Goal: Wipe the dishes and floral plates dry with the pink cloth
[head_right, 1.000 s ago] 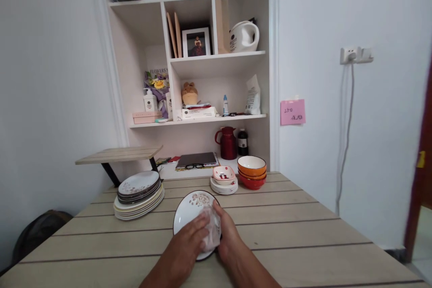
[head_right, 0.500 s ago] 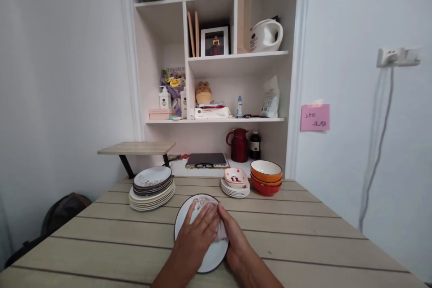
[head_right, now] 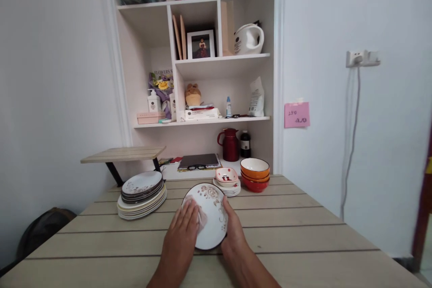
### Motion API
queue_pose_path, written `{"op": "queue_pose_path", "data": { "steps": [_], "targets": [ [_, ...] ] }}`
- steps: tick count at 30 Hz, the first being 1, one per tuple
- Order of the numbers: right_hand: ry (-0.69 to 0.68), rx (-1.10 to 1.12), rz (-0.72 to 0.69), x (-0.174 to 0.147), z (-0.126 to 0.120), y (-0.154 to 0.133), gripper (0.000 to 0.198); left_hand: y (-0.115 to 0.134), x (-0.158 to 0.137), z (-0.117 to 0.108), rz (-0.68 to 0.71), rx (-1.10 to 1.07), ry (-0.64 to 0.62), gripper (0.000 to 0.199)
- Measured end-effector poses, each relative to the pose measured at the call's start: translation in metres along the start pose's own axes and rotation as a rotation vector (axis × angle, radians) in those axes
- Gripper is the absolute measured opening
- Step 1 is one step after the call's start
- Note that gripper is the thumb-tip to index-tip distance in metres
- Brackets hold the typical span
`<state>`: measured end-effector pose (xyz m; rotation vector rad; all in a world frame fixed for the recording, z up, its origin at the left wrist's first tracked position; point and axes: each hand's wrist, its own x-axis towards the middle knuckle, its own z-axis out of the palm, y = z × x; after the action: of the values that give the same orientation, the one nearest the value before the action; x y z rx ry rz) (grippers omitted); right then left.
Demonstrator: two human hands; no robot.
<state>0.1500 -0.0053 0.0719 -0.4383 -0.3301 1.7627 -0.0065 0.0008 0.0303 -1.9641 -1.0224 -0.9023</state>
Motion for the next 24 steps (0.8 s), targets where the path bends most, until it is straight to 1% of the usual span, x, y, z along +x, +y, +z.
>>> {"op": "queue_pose_path", "data": {
  "steps": [3,5,9,12,14,16,19,22,24],
  "targets": [
    [-0.024,0.037,-0.044,0.002,-0.002,-0.007,0.054,0.006,-0.004,0.004,0.053,-0.041,-0.008,0.051],
    [-0.041,0.039,-0.041,0.003,-0.001,-0.010,0.054,0.008,-0.005,0.003,0.103,-0.085,-0.039,0.053],
    [-0.033,-0.010,0.053,0.000,0.000,-0.006,0.054,0.008,-0.003,-0.001,0.195,-0.153,-0.098,0.056],
    [0.018,-0.065,0.124,-0.003,-0.001,0.004,0.052,0.009,0.000,-0.005,0.266,-0.156,-0.131,0.055],
    [0.052,-0.121,0.153,-0.005,-0.001,0.012,0.051,0.009,0.002,-0.007,0.269,-0.142,-0.145,0.054],
    [0.055,-0.160,0.160,-0.007,0.001,0.019,0.053,0.010,0.005,-0.008,0.219,-0.112,-0.165,0.054],
    [-0.002,-0.127,0.146,-0.009,0.004,0.025,0.056,0.007,0.007,-0.009,0.064,-0.039,-0.173,0.053],
    [-0.040,-0.062,0.124,-0.009,0.007,0.026,0.058,0.001,0.006,-0.005,-0.102,0.039,-0.129,0.051],
    [-0.025,-0.050,0.099,-0.008,0.007,0.025,0.059,-0.002,0.003,0.000,-0.149,0.067,-0.098,0.052]
  ]
}}
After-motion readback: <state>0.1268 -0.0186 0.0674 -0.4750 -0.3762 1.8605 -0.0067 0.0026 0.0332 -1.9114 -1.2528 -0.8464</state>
